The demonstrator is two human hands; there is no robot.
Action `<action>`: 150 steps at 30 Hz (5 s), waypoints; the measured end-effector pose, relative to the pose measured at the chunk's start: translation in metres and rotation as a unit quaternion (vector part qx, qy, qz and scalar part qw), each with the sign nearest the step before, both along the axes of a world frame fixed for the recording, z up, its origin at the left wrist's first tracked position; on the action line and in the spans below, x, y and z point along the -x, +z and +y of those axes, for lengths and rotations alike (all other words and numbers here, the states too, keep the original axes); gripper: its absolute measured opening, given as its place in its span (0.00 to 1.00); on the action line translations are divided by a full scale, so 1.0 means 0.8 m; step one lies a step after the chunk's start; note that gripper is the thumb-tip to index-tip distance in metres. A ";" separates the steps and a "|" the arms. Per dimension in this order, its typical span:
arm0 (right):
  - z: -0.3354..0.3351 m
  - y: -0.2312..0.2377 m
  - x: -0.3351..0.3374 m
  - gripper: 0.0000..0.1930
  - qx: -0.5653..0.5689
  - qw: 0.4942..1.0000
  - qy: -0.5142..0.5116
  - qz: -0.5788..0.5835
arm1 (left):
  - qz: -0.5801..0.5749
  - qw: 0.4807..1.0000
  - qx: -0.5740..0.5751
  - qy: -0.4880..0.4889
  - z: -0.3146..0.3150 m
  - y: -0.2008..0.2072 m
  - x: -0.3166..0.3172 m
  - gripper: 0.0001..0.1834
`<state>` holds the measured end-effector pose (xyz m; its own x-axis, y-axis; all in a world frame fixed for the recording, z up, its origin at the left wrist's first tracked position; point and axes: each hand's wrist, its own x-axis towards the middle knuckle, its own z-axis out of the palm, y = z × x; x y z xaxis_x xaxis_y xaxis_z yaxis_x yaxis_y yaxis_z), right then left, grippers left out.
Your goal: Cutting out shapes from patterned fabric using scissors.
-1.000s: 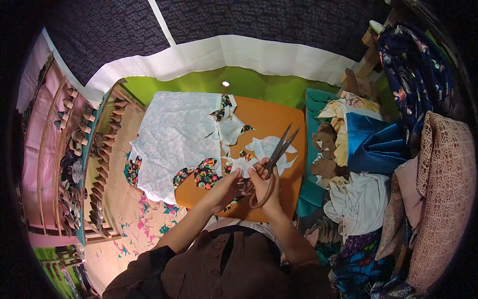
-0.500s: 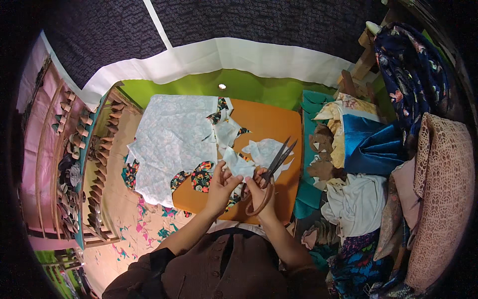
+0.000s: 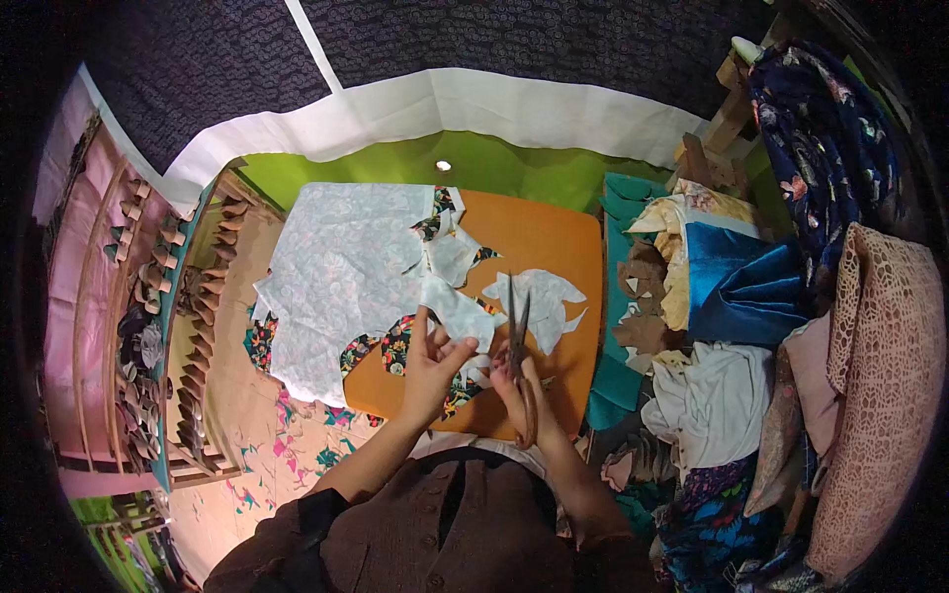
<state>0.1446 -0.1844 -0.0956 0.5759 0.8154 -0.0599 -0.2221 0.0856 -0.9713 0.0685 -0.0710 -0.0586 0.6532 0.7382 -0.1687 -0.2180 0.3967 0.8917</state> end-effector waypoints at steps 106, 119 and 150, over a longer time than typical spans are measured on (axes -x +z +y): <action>-0.027 0.058 0.007 0.38 0.111 0.985 0.132 -0.028 | 0.041 0.996 -0.067 -0.040 0.017 0.052 0.012 0.16; -0.027 0.053 0.013 0.32 0.113 0.987 0.112 -0.007 | 0.138 0.978 -0.156 -0.020 0.003 0.034 0.009 0.08; -0.030 0.051 0.015 0.36 0.094 0.988 0.099 -0.070 | 0.071 0.995 -0.071 -0.007 0.002 0.040 -0.001 0.09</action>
